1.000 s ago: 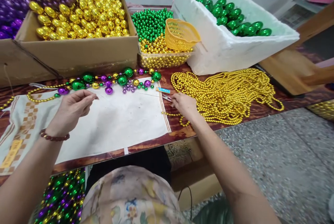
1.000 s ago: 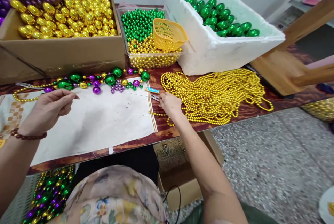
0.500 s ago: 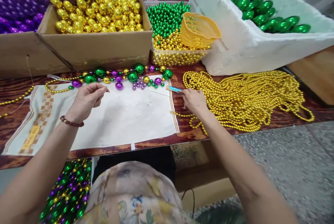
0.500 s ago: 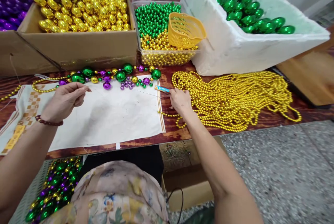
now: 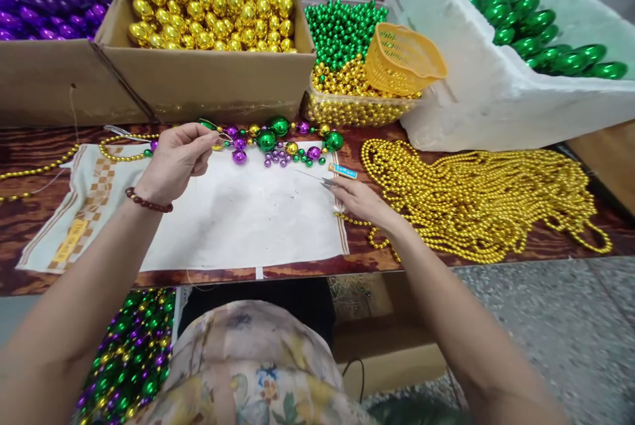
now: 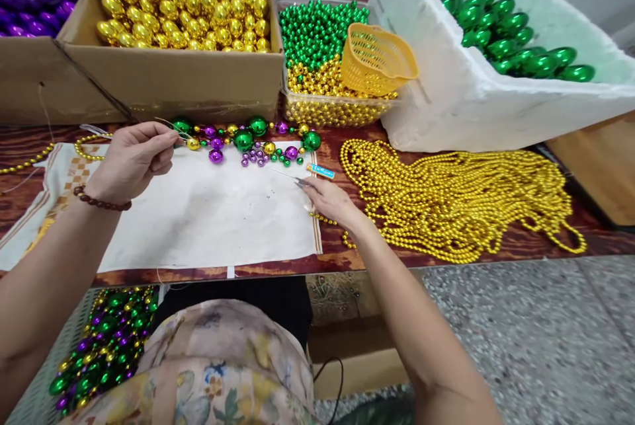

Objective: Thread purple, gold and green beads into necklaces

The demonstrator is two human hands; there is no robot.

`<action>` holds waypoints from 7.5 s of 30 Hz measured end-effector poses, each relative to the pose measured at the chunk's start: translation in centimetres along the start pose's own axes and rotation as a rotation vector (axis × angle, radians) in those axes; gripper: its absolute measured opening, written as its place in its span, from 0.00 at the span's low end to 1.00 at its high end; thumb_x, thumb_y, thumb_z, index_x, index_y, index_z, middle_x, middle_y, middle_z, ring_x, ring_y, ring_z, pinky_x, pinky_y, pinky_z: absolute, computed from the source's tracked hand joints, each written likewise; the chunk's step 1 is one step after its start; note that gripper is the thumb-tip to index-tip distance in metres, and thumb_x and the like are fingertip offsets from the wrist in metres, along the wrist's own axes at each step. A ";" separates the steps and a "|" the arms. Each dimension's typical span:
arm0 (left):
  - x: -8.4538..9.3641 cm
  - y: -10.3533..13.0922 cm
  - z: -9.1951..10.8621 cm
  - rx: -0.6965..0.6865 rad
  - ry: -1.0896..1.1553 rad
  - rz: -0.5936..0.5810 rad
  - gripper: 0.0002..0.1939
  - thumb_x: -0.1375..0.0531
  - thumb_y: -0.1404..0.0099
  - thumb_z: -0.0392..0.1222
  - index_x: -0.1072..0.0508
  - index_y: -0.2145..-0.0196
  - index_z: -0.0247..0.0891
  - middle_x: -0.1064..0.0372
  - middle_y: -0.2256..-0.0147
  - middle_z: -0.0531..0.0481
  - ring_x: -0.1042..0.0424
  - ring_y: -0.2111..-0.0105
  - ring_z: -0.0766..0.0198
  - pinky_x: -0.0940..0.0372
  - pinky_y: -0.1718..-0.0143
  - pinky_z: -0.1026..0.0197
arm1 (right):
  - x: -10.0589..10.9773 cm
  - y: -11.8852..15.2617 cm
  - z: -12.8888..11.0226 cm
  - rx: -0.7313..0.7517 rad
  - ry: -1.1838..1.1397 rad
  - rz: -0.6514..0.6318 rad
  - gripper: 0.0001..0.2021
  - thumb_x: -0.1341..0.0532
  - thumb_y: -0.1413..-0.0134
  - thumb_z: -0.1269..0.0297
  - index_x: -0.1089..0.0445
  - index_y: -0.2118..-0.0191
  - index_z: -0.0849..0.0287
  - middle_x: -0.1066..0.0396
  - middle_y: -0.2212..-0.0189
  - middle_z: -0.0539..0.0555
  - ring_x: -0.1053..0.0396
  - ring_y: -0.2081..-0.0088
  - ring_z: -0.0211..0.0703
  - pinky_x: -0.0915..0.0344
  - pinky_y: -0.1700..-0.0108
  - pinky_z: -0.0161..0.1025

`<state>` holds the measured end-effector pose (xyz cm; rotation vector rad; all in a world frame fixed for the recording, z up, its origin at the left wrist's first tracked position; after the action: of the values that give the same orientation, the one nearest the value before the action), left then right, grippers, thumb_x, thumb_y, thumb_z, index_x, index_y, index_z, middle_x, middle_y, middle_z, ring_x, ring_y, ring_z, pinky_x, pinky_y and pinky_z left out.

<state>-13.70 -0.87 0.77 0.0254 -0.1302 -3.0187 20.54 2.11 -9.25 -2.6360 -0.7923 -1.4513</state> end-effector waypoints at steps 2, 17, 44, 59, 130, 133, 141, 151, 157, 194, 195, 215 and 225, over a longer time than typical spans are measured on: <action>0.0 -0.1 0.3 -0.014 0.002 0.003 0.09 0.35 0.41 0.38 0.31 0.75 0.37 0.46 0.85 0.58 0.51 0.87 0.75 0.57 0.86 0.68 | -0.4 0.3 -0.8 0.034 0.077 -0.063 0.16 0.49 0.34 0.63 0.27 0.50 0.59 0.23 0.58 0.58 0.27 0.57 0.50 0.32 0.55 0.42; 0.0 -0.4 0.7 0.007 -0.001 0.021 0.08 0.35 0.40 0.37 0.29 0.75 0.38 0.46 0.85 0.58 0.51 0.87 0.75 0.57 0.86 0.66 | 0.1 -1.0 -7.3 0.000 0.690 -0.153 0.18 0.49 0.31 0.60 0.29 0.43 0.56 0.28 0.51 0.61 0.28 0.56 0.54 0.41 0.66 0.41; 0.6 -0.9 -0.2 0.040 0.013 0.036 0.09 0.35 0.40 0.36 0.31 0.76 0.36 0.45 0.85 0.58 0.50 0.87 0.76 0.57 0.86 0.68 | -1.3 -3.2 -6.1 0.147 0.511 -0.215 0.17 0.46 0.34 0.63 0.24 0.49 0.58 0.23 0.60 0.60 0.28 0.61 0.50 0.39 0.62 0.41; -0.6 -1.4 -8.2 0.498 0.400 0.024 0.05 0.37 0.36 0.35 0.28 0.69 0.33 0.27 0.74 0.50 0.24 0.71 0.66 0.27 0.62 0.61 | -1.8 -4.3 -7.5 0.153 -0.161 0.186 0.21 0.42 0.39 0.56 0.26 0.47 0.62 0.23 0.56 0.59 0.27 0.60 0.50 0.33 0.58 0.43; -7.0 1.5 -8.5 0.193 -0.334 -0.365 0.22 0.44 0.33 0.57 0.23 0.64 0.33 0.40 0.77 0.55 0.51 0.83 0.73 0.55 0.81 0.65 | -9.0 -0.9 -7.4 -0.170 -1.393 -0.049 0.25 0.29 0.57 0.48 0.22 0.58 0.62 0.41 0.76 0.44 0.53 0.82 0.26 0.63 0.80 0.32; -6.9 1.4 -8.6 0.146 -0.448 -0.394 0.16 0.44 0.34 0.49 0.25 0.70 0.34 0.39 0.78 0.55 0.47 0.81 0.72 0.51 0.79 0.66 | -8.8 -0.8 -7.2 -0.175 -1.397 -0.030 0.24 0.29 0.57 0.48 0.22 0.59 0.62 0.42 0.77 0.44 0.54 0.82 0.26 0.64 0.80 0.32; -7.8 1.7 -7.8 -0.061 -0.802 -0.473 0.15 0.46 0.30 0.40 0.22 0.70 0.38 0.40 0.81 0.54 0.42 0.79 0.67 0.50 0.73 0.65 | -9.0 -1.1 -7.1 -0.157 -1.378 -0.013 0.24 0.29 0.60 0.47 0.22 0.61 0.63 0.43 0.79 0.44 0.50 0.81 0.27 0.61 0.80 0.31; -7.5 2.9 -7.3 -0.246 -1.241 -0.425 0.14 0.47 0.28 0.43 0.22 0.63 0.40 0.30 0.68 0.46 0.32 0.71 0.61 0.42 0.69 0.62 | -8.1 -0.5 -6.0 -0.171 -1.160 -0.091 0.24 0.31 0.58 0.44 0.22 0.65 0.63 0.42 0.82 0.45 0.53 0.82 0.28 0.61 0.81 0.31; -6.6 3.3 -6.2 -0.502 -1.172 -0.458 0.15 0.48 0.27 0.41 0.23 0.63 0.35 0.34 0.56 0.40 0.34 0.67 0.64 0.35 0.65 0.59 | -7.4 1.2 -3.8 -0.193 -1.026 -0.186 0.22 0.31 0.56 0.44 0.21 0.67 0.62 0.42 0.83 0.46 0.52 0.82 0.30 0.60 0.81 0.31; -7.9 5.1 -7.9 -0.567 -0.752 -0.463 0.10 0.45 0.29 0.36 0.23 0.62 0.34 0.25 0.50 0.35 0.23 0.51 0.58 0.27 0.50 0.56 | -11.0 5.0 -10.4 -0.399 -1.848 -0.031 0.22 0.25 0.59 0.50 0.22 0.63 0.62 0.42 0.77 0.44 0.54 0.82 0.23 0.68 0.83 0.28; -7.9 5.2 -8.0 -0.596 -0.759 -0.471 0.10 0.45 0.29 0.35 0.24 0.62 0.34 0.24 0.50 0.35 0.22 0.52 0.59 0.26 0.50 0.57 | -11.0 4.9 -10.3 -0.393 -1.844 -0.022 0.22 0.25 0.60 0.50 0.22 0.63 0.62 0.42 0.77 0.44 0.54 0.82 0.22 0.67 0.82 0.28; -7.1 6.0 -9.0 -0.460 -0.618 -0.378 0.12 0.44 0.28 0.39 0.20 0.60 0.36 0.21 0.54 0.42 0.21 0.55 0.60 0.27 0.53 0.59 | 0.2 3.8 2.9 -0.203 -0.086 0.350 0.10 0.35 0.42 0.62 0.22 0.55 0.55 0.22 0.62 0.54 0.26 0.61 0.47 0.36 0.61 0.39; -7.0 5.7 -10.4 -0.223 -0.361 -0.329 0.12 0.42 0.29 0.43 0.19 0.59 0.38 0.23 0.52 0.42 0.23 0.53 0.58 0.27 0.51 0.55 | 0.7 2.3 3.6 -0.062 0.436 0.292 0.13 0.37 0.37 0.60 0.23 0.50 0.58 0.24 0.54 0.61 0.30 0.51 0.58 0.40 0.52 0.49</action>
<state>-5.81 -6.53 -9.01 -0.5731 0.1996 -3.3090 24.70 1.32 -10.25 -2.2160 -0.3118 -1.8762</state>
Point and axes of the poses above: each hand's wrist, its own y-axis away from the middle knuckle, its own x-axis out of the back of the hand, z = x × y, the point moved 4 cm from there along -y, towards the middle knuckle
